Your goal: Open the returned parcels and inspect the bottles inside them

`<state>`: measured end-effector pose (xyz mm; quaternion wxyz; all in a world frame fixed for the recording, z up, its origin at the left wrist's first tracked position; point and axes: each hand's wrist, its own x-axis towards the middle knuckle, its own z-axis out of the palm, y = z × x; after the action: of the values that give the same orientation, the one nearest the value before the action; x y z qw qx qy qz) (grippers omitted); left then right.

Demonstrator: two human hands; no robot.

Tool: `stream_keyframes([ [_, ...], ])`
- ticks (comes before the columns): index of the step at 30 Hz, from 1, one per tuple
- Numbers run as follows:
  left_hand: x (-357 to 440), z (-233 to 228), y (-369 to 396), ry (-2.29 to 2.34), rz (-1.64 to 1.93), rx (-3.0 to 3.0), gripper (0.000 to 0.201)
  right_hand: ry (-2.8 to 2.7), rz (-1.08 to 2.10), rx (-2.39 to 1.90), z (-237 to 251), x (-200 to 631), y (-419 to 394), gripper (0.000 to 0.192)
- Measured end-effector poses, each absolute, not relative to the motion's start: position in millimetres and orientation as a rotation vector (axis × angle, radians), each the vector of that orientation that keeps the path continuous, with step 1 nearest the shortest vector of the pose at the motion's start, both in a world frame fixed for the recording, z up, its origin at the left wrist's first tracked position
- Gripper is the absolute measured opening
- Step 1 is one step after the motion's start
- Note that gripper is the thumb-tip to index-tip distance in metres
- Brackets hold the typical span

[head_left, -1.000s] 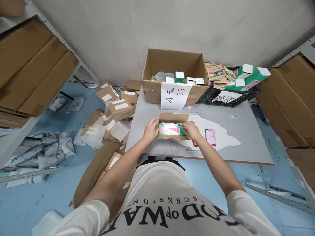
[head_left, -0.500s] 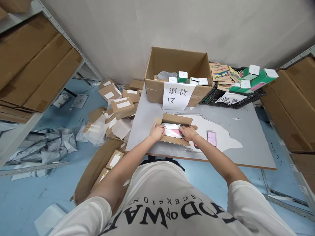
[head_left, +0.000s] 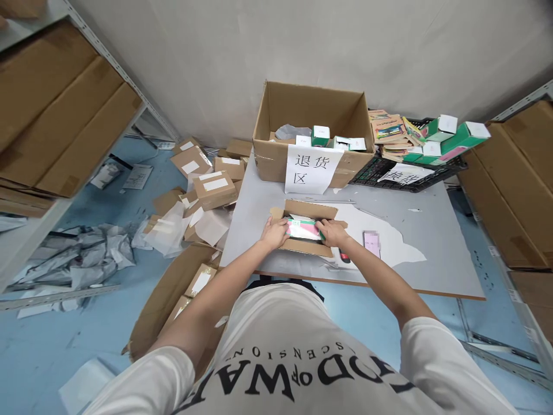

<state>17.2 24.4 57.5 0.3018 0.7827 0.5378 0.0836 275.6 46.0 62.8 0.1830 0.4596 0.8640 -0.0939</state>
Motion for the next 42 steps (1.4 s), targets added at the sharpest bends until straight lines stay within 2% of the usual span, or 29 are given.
stream_keyframes([
  [7, 13, 66, 0, 1.28, 0.326, 2.222, 0.033, 2.616, -0.416, 1.214, 82, 286, 54, 0.055],
  [10, 14, 66, -9, 1.201, 0.253, 2.311, 0.036, 2.677, -0.464, 1.221, 87, 290, 55, 0.056],
  [13, 15, 62, -11, 1.247, 0.109, 2.387, 0.018, 2.683, -0.484, 1.235, 91, 291, 55, 0.057],
  [14, 16, 60, -11, 1.274, 0.075, 2.396, 0.017, 2.682, -0.486, 1.24, 92, 290, 55, 0.057],
  [18, 17, 55, -10, 1.329, 0.013, 2.408, 0.029, 2.729, -0.489, 1.196, 103, 287, 55, 0.06],
  [24, 17, 50, -11, 1.357, -0.101, 2.617, 0.024, 2.73, -0.328, 1.124, 137, 282, 56, 0.061],
  [34, -15, 28, 17, 1.478, 0.166, 2.599, 0.033, 2.759, 0.002, 1.184, 213, 291, 53, 0.055],
  [42, -55, 26, 47, 1.606, 0.146, 2.559, 0.037, 2.707, 0.183, 1.284, 265, 320, 43, 0.05],
])
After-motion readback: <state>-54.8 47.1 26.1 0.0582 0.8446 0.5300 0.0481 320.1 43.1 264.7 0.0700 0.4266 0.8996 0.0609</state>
